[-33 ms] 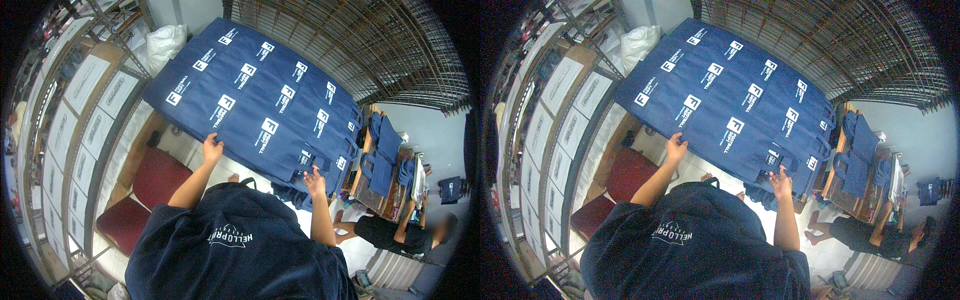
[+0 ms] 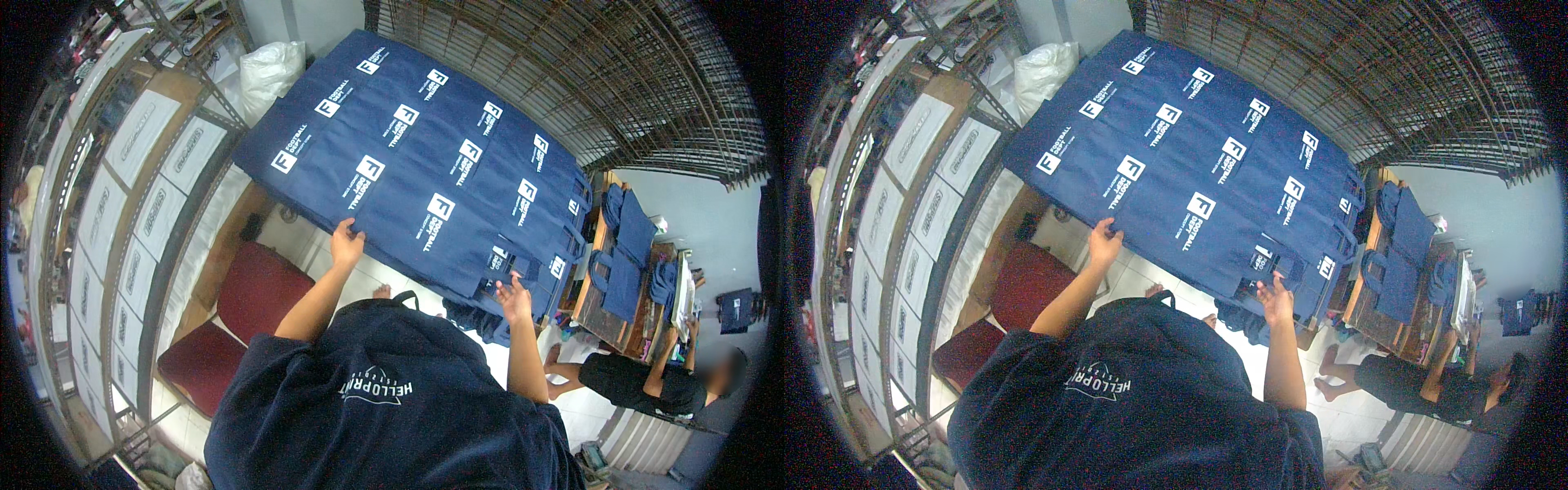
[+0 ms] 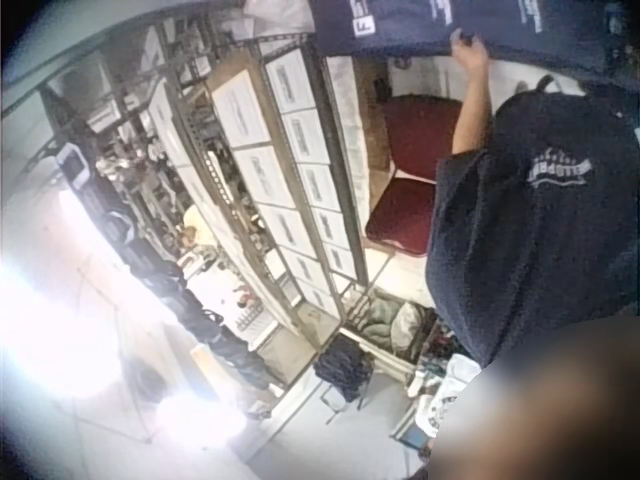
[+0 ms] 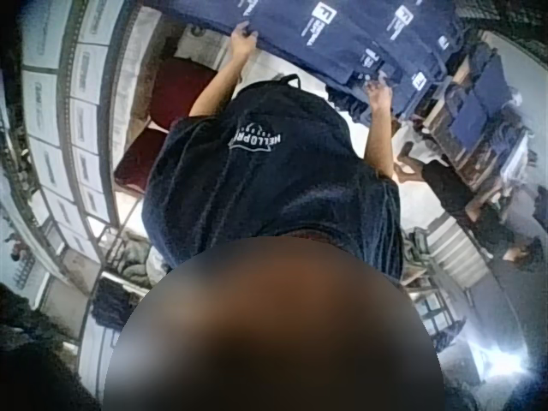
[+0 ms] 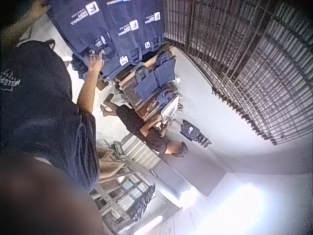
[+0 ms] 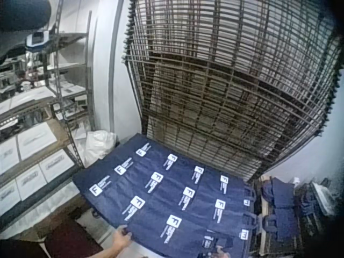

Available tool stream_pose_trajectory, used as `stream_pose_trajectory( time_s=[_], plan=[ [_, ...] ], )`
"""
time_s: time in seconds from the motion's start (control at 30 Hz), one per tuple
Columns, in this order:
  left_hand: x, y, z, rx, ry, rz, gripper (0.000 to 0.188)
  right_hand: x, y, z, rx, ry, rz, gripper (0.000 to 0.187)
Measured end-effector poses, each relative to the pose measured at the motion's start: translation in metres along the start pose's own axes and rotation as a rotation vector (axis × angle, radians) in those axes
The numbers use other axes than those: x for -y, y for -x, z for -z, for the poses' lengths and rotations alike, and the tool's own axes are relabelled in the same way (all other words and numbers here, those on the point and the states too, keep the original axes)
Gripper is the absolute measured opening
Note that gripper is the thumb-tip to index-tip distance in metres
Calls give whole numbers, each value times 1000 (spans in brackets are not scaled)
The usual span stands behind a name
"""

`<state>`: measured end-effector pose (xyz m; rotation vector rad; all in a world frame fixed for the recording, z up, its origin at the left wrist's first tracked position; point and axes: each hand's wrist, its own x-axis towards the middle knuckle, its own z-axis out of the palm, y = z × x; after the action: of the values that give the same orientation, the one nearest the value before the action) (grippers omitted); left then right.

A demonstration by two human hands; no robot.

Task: The person repeatedly picks up blue tote bags from a table and stacks them into a neat pile. The person aligns the bags and places them one by one to build a growing stack.

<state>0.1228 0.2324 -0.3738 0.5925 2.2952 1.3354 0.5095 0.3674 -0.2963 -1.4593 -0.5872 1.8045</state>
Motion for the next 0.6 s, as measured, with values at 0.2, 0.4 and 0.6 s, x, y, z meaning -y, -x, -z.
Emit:
stream_pose_trajectory(
  time_s=[0.2,0.4,0.6],
  plan=[
    [-16,-5,5,-20,-48,-53,40,-2,-9,3,-16,-56,-4,28],
    [-22,-3,8,3,-62,-16,39,-2,-7,2,-111,-109,-8,43],
    [0,-11,1,-1,-73,-56,39,-10,-16,8,-195,-106,6,55]
  ],
)
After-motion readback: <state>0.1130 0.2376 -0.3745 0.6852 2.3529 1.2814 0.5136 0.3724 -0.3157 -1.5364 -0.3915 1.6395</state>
